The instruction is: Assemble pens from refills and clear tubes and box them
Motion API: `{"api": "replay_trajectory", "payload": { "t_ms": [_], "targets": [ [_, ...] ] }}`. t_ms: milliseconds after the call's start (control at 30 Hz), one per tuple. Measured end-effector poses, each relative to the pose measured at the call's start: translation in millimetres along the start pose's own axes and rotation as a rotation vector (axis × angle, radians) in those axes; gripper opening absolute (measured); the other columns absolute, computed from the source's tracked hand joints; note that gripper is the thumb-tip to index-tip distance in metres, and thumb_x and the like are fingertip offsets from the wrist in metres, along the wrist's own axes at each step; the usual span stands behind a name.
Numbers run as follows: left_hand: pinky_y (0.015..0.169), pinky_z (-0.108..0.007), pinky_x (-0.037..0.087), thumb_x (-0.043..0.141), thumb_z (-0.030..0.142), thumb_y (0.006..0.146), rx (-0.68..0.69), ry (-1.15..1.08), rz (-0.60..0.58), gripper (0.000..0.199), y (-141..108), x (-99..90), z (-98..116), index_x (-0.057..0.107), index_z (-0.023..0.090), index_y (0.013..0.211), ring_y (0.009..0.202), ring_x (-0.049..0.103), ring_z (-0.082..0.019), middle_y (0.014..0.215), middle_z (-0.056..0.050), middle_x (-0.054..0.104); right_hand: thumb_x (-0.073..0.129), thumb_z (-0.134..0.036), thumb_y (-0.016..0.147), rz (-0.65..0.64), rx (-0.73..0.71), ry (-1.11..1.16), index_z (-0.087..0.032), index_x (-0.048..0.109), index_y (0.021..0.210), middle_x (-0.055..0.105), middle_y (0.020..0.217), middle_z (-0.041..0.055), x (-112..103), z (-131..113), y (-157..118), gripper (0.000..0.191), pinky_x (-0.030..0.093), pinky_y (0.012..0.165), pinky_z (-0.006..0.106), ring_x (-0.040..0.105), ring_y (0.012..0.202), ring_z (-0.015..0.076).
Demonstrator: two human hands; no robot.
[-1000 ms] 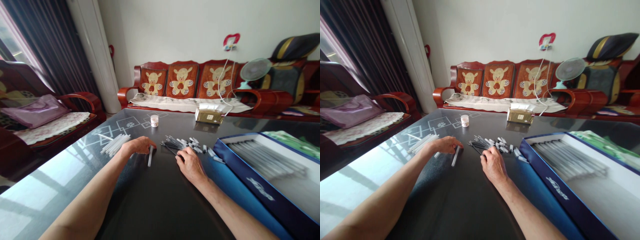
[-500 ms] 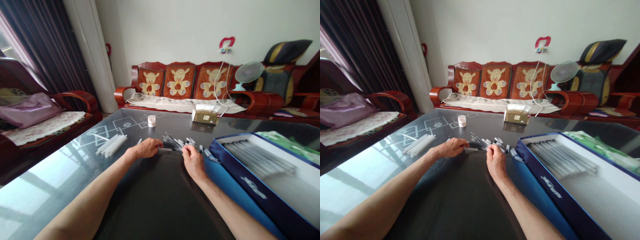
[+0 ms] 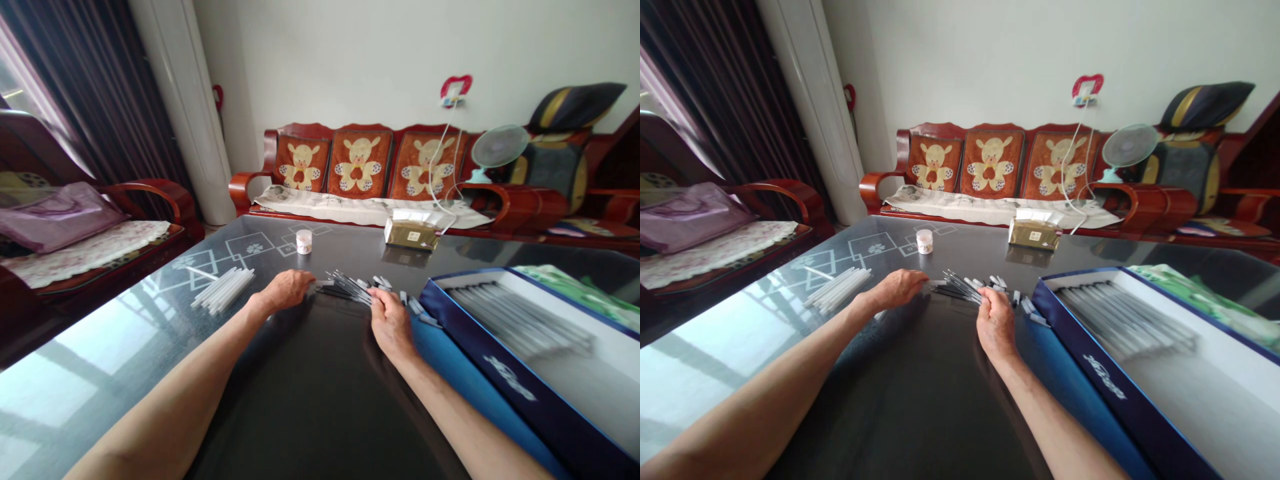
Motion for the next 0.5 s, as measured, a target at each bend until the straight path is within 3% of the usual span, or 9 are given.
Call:
{"api": "replay_trajectory", "payload": {
  "t_ms": [167, 500],
  "targets": [
    [0.09, -0.03, 0.05, 0.038, 0.019, 0.093, -0.021, -0.08, 0.076, 0.035, 1.3, -1.7, -12.5, 0.059, 0.016, 0.121, 0.102, 0.064, -0.021, 0.113, -0.009, 0.068, 0.042, -0.017, 0.084, 0.002, -0.018, -0.011, -0.02, 0.066, 0.091, 0.067, 0.094, 0.0098, 0.8, -1.4, 0.0, 0.025, 0.049, 0.083, 0.038, 0.063, 0.091, 0.0235],
    [0.087, -0.028, 0.05, 0.038, 0.02, 0.094, -0.002, -0.083, 0.122, 0.032, 0.4, -4.1, -8.0, 0.06, 0.017, 0.118, 0.1, 0.064, -0.02, 0.11, -0.008, 0.068, 0.043, -0.015, 0.084, -0.044, -0.032, -0.023, -0.019, 0.068, 0.09, 0.067, 0.091, 0.0104, 1.7, -6.4, -0.2, 0.026, 0.049, 0.08, 0.037, 0.063, 0.086, 0.0228]
  ]
}}
Point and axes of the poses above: each hand's wrist, its own y-axis towards the middle knuckle, its own x-axis out of the palm, z = x × y, the point moved 6 cm from there along y, towards the middle knuckle
